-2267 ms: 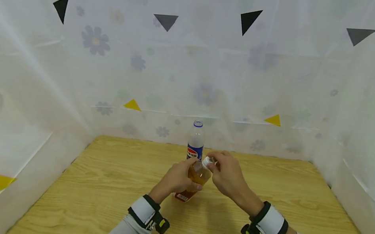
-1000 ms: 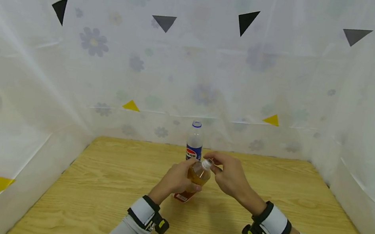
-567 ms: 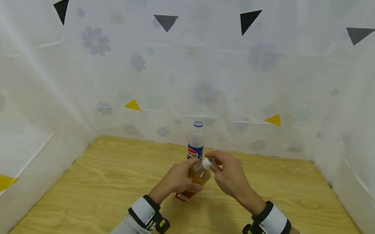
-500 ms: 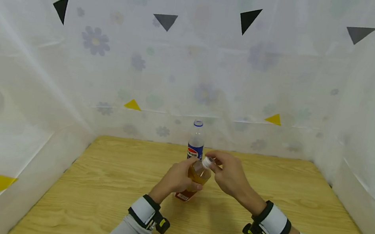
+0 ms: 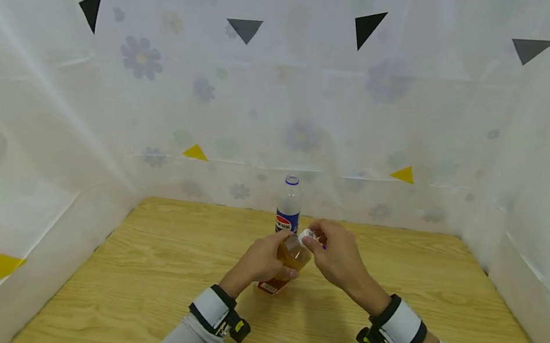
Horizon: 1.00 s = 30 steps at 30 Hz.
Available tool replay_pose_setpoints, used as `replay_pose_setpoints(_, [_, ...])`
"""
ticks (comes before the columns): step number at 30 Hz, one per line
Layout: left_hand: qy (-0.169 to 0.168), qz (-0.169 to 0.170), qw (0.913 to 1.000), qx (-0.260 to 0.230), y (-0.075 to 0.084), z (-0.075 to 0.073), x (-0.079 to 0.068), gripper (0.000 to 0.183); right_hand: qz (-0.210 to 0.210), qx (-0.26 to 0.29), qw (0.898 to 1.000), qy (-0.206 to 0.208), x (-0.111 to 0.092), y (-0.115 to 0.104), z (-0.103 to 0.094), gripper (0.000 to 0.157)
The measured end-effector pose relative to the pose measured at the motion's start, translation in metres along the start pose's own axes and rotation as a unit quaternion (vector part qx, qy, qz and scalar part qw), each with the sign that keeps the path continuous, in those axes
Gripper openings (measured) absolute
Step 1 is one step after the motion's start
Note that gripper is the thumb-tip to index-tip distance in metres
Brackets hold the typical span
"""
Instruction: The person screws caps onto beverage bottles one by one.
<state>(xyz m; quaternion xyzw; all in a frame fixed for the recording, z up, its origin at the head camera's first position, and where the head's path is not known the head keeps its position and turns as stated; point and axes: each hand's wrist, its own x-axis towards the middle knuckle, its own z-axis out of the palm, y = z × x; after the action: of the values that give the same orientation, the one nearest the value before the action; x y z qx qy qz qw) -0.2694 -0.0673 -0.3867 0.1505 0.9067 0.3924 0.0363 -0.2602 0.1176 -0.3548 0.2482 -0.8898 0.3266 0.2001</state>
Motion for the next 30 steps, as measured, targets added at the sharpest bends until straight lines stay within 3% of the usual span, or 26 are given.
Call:
replay_pose_setpoints(4, [-0.003, -0.011, 0.9999, 0.002, 0.0002, 0.0004, 0.0005, 0.075, 0.011, -0.002, 1.0, -0.011, -0.0004, 0.0003, 0.0001, 0.022])
replay_pose_setpoints(11, [-0.005, -0.03, 0.9995, -0.003, 0.0013, 0.0013, 0.0002, 0.08, 0.024, -0.02, 0.999, -0.043, -0.0032, -0.0013, -0.0014, 0.048])
replay_pose_setpoints(18, [-0.001, -0.013, 0.9999, -0.008, -0.0005, -0.0007, 0.0, 0.078, -0.034, -0.007, 0.999, -0.035, -0.0015, -0.0037, -0.0035, 0.036])
replay_pose_setpoints(30, [-0.002, -0.009, 0.9999, -0.004, 0.0012, 0.0004, -0.0007, 0.08, -0.034, -0.007, 0.999, -0.028, -0.0033, -0.0021, -0.0042, 0.032])
